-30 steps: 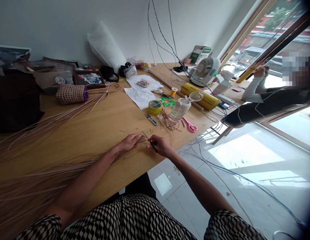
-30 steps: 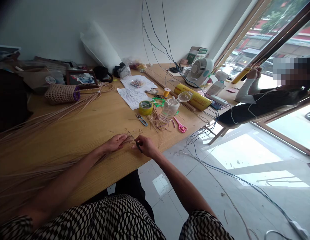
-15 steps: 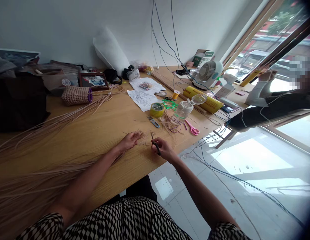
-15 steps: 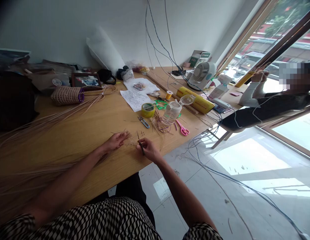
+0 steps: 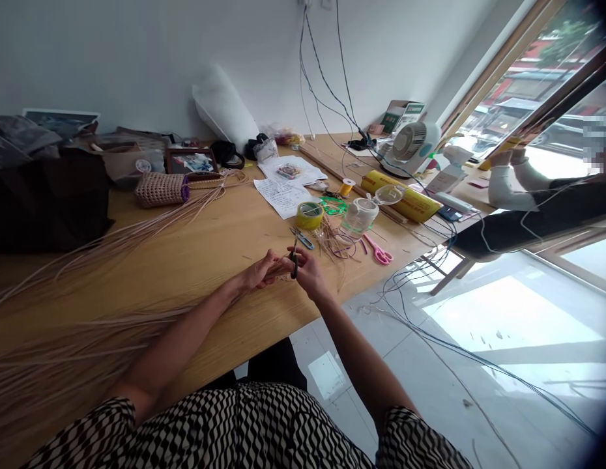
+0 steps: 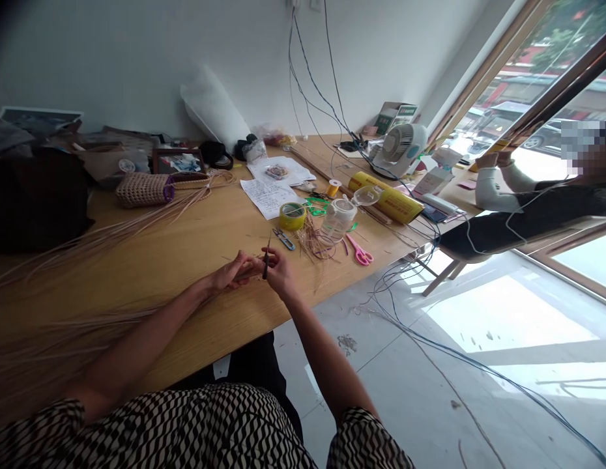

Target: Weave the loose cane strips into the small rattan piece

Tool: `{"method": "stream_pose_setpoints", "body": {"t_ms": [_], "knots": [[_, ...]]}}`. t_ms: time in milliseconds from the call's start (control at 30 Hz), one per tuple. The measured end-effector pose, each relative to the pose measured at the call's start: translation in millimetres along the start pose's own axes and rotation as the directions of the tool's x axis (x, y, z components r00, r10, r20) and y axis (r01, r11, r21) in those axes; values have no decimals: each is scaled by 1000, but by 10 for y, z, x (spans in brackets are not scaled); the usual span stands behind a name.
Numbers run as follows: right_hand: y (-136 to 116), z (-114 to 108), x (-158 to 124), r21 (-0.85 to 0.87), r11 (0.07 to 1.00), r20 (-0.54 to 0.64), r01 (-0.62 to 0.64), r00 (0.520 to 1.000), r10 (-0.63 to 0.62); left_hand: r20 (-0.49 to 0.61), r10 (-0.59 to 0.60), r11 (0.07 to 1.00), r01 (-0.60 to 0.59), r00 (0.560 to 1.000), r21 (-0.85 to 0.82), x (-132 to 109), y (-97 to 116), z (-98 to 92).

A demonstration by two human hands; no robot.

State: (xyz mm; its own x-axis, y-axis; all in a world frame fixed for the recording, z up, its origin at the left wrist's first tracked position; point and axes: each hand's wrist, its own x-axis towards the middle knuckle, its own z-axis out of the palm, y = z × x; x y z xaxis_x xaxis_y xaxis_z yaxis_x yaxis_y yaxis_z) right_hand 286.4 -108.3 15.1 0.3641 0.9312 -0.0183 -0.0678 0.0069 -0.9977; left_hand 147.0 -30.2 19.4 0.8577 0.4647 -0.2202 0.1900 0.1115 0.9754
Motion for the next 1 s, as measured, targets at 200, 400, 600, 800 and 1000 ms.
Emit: {"method": "stream_pose_setpoints", "body": {"t_ms": [200, 400, 600, 800, 1000], "knots": [[146, 235, 29, -22, 985, -189, 172, 967, -173, 40, -32, 999, 30, 999, 42, -39, 5, 141], [256, 228, 62, -26, 973, -249, 230, 941, -230, 53, -54, 993, 48, 997, 107, 55, 63, -86], [299, 242, 64, -72, 975, -282, 210, 933, -222, -88, 23, 898, 18, 996, 439, -141, 149, -204], [246, 108, 31, -25, 986, -279, 162, 946, -163, -86, -39, 924, 69, 995, 376, -295, -32, 17], [180, -323, -136, -70, 997, -185, 15, 982, -28, 20, -144, 988, 142, 989, 58, -236, 71, -291]]}}
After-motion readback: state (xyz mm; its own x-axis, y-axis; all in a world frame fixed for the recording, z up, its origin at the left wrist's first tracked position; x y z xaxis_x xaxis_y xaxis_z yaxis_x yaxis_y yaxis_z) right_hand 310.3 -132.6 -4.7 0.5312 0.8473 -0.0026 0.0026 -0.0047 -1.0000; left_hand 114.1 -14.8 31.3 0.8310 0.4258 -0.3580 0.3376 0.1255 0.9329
